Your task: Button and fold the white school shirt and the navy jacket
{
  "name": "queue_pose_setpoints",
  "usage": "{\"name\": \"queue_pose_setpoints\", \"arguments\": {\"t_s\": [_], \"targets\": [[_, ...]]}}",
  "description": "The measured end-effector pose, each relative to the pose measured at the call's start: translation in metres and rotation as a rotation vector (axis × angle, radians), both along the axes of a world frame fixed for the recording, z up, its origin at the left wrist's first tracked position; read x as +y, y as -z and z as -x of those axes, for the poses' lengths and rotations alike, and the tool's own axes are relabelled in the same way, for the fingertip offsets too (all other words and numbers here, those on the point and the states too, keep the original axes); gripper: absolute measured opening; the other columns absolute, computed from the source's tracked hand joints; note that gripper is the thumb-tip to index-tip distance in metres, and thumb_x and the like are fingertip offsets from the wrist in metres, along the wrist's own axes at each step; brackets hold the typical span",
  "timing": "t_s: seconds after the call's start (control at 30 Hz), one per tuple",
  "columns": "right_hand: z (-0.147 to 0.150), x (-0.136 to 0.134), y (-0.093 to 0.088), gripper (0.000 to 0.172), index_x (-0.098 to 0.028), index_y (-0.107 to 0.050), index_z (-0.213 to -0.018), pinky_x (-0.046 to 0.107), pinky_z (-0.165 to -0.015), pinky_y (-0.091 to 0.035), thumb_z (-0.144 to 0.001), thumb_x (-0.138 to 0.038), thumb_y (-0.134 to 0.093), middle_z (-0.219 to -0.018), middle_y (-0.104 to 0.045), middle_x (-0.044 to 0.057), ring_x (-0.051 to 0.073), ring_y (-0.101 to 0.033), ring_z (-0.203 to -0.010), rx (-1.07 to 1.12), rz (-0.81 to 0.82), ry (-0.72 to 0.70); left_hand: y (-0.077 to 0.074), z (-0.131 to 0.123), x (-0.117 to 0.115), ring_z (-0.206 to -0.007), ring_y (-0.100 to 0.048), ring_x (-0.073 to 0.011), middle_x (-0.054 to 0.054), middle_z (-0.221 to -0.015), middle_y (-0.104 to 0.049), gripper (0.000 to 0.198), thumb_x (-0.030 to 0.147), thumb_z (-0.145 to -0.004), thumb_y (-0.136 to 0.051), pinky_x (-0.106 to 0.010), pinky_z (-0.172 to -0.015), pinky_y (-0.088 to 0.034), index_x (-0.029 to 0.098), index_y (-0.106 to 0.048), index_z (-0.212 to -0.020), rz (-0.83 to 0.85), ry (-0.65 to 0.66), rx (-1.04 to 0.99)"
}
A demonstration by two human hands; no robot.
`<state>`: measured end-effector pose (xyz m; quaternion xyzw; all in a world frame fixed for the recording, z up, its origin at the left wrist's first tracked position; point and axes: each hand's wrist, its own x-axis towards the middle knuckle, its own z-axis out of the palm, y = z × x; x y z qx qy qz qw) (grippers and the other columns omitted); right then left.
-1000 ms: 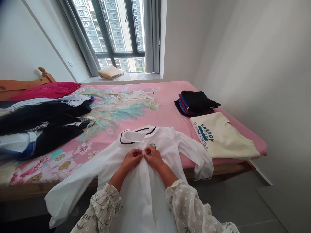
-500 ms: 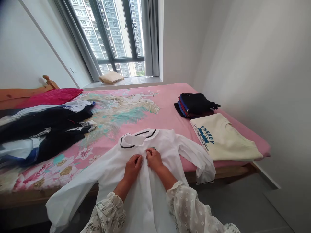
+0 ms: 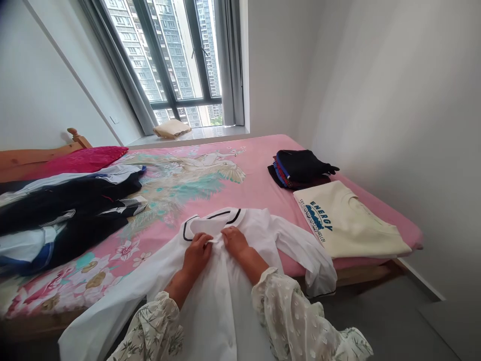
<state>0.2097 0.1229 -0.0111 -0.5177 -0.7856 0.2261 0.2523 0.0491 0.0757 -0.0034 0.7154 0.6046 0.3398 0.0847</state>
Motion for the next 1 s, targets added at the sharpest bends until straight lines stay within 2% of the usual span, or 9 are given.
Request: {"name": "queue_pose_setpoints", "arguments": {"t_s": [0.13, 0.27, 0.4, 0.57, 0.8, 0.9, 1.0], "targets": [[0.007, 0.008, 0.004, 0.015, -0.02, -0.066, -0.091, 0.027, -0.076, -0.041, -0.085, -0.022, -0.052, -0.093, -0.064, 0.007, 0.019, -0.058, -0.091, -0.061, 0.017, 0.035, 0.02, 0.0, -0.008, -0.097, -0.06, -0.0163, -0.006, -0.103, -0.061, 0.021, 0.021, -0.086, -0.043, -0.029, -0.086, -0.048, 0.022, -0.061, -0.096, -0.073, 0.008, -0.067], [0.015, 0.007, 0.004, 0.012, -0.02, -0.064, -0.088, 0.026, -0.072, -0.038, -0.081, -0.018, -0.054, -0.091, -0.064, 0.006, 0.018, -0.057, -0.088, -0.067, -0.004, 0.056, 0.028, 0.001, -0.009, -0.101, -0.059, -0.0163, -0.006, -0.106, -0.061, 0.022, 0.022, -0.087, -0.042, -0.03, -0.088, -0.048, 0.022, -0.06, -0.099, -0.11, -0.01, -0.111], [0.017, 0.006, 0.004, 0.013, -0.021, -0.062, -0.087, 0.025, -0.071, -0.037, -0.085, -0.02, -0.049, -0.09, -0.064, 0.004, 0.016, -0.057, -0.083, -0.007, -0.03, 0.081, 0.028, 0.001, -0.008, -0.099, -0.06, -0.0162, -0.006, -0.106, -0.062, 0.021, 0.024, -0.088, -0.043, -0.03, -0.087, -0.049, 0.023, -0.059, -0.101, -0.112, -0.028, -0.125], [0.016, 0.003, 0.015, 0.015, -0.021, -0.061, -0.087, 0.024, -0.075, -0.038, -0.087, -0.024, -0.047, -0.091, -0.065, 0.003, 0.015, -0.057, -0.084, 0.099, -0.059, 0.132, 0.024, 0.0, -0.004, -0.097, -0.06, -0.0159, -0.005, -0.103, -0.063, 0.02, 0.028, -0.089, -0.043, -0.028, -0.086, -0.047, 0.023, -0.06, -0.097, -0.084, -0.032, -0.104], [0.012, 0.005, 0.027, 0.015, -0.023, -0.062, -0.088, 0.021, -0.078, -0.04, -0.085, -0.022, -0.048, -0.092, -0.067, 0.0, 0.013, -0.059, -0.086, 0.229, -0.088, 0.135, 0.004, -0.008, 0.029, -0.075, -0.06, -0.0143, -0.001, -0.087, -0.063, 0.015, 0.025, -0.083, -0.05, -0.025, -0.071, -0.046, 0.025, -0.065, -0.088, -0.005, -0.035, -0.034], [0.01, 0.008, 0.031, 0.015, -0.024, -0.063, -0.088, 0.021, -0.077, -0.041, -0.082, -0.019, -0.05, -0.091, -0.067, -0.001, 0.013, -0.059, -0.083, 0.268, -0.077, 0.135, 0.004, -0.012, 0.039, -0.071, -0.059, -0.0141, 0.001, -0.08, -0.062, 0.011, 0.027, -0.08, -0.055, -0.025, -0.067, -0.044, 0.025, -0.065, -0.081, 0.032, -0.04, -0.027], [0.008, 0.01, 0.034, 0.015, -0.024, -0.064, -0.087, 0.021, -0.076, -0.042, -0.081, -0.02, -0.051, -0.088, -0.068, -0.001, 0.013, -0.06, -0.081, 0.296, -0.061, 0.134, 0.009, -0.013, 0.039, -0.072, -0.06, -0.0134, 0.001, -0.081, -0.064, 0.013, 0.028, -0.081, -0.053, -0.025, -0.069, -0.045, 0.025, -0.065, -0.082, 0.048, -0.047, -0.055]]}}
